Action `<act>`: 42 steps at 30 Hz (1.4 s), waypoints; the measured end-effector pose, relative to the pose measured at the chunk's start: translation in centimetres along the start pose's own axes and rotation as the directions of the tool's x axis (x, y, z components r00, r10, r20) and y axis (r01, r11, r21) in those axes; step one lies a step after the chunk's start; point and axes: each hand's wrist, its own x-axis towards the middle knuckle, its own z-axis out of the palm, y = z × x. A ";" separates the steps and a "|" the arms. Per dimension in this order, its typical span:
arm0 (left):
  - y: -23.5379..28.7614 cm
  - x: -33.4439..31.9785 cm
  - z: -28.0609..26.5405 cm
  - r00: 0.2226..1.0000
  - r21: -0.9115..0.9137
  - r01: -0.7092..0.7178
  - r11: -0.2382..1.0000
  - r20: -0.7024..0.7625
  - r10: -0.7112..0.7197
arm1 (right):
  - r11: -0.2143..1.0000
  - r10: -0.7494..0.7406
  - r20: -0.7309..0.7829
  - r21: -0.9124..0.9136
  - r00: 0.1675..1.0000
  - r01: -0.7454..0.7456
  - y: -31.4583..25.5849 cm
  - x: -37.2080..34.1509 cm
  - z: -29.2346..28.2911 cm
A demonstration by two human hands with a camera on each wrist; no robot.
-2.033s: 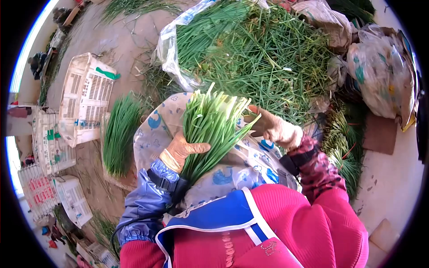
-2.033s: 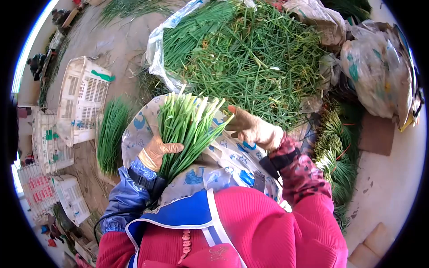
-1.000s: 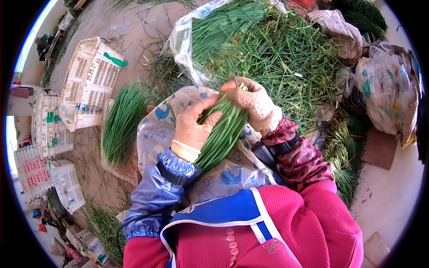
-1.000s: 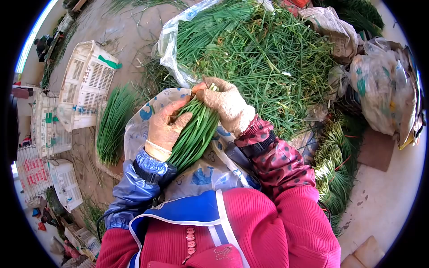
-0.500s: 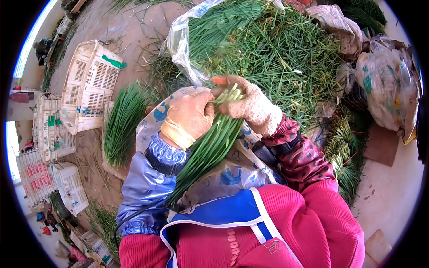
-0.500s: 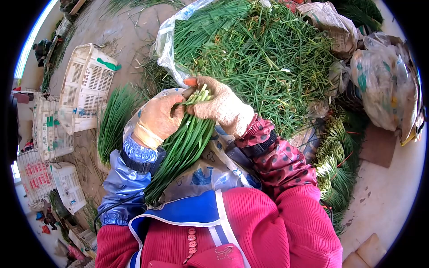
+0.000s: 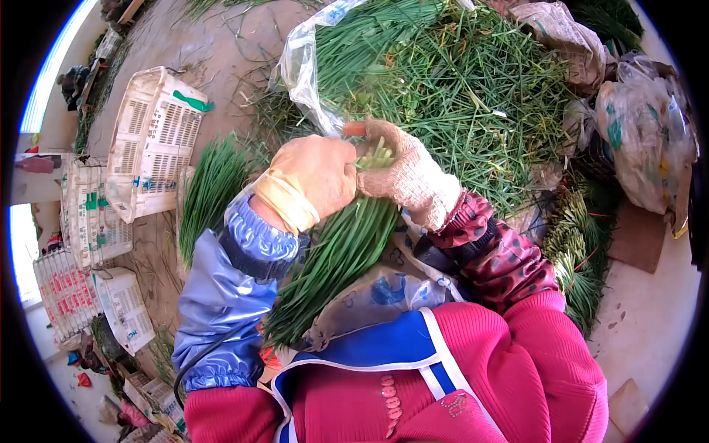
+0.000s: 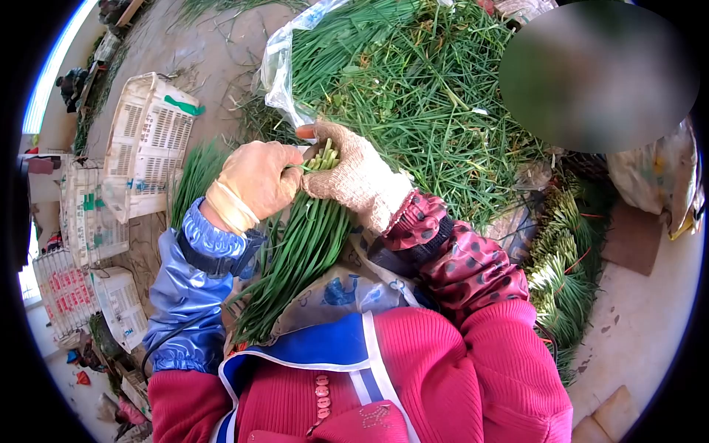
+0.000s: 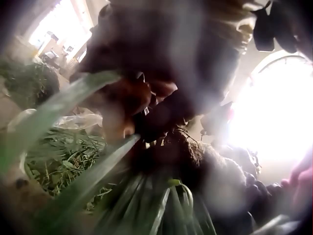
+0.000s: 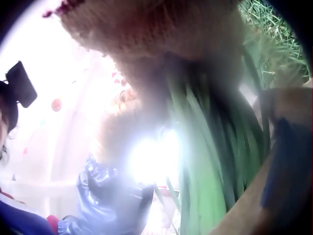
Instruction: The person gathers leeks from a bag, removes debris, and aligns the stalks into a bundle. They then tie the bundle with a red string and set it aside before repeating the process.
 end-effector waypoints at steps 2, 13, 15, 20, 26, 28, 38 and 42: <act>-1.4 0.6 0.7 0.999 -0.108 -0.044 0.993 -0.034 0.040 | 0.963 -0.076 -0.023 -0.260 0.997 0.067 -0.1 0.2 0.0; -3.2 3.8 -10.2 0.938 -0.715 0.086 0.694 -0.177 -0.299 | 0.948 -0.103 -0.230 0.273 0.968 0.166 -1.1 0.1 -4.4; -3.4 4.6 -10.1 0.932 -0.645 0.173 0.744 -0.138 -0.336 | 0.941 -0.303 -0.290 0.058 0.908 0.332 -6.8 -0.4 -7.6; -2.6 6.2 -6.2 0.973 -0.298 0.192 0.935 -0.070 -0.222 | 0.694 -0.707 -0.169 -0.354 0.687 0.627 -22.8 -4.8 -13.5; 3.0 7.8 -3.7 0.997 -0.147 0.070 0.987 -0.023 -0.074 | 0.598 -0.776 -0.233 -0.568 0.586 0.566 -26.5 -5.1 -16.2; 3.9 8.9 -3.0 0.998 -0.357 -0.019 0.934 -0.055 -0.001 | 0.591 -0.778 -0.207 -0.562 0.593 0.579 -25.5 -5.7 -15.7; 10.6 10.8 -1.3 0.951 -0.485 -0.193 0.853 -0.308 0.040 | 0.621 -0.717 -0.088 -0.532 0.691 0.576 -22.4 -5.7 -10.4; 8.9 12.5 2.5 0.994 -0.184 -0.006 0.983 0.107 0.026 | 0.647 -0.701 -0.067 -0.479 0.710 0.593 -22.3 -5.6 -9.2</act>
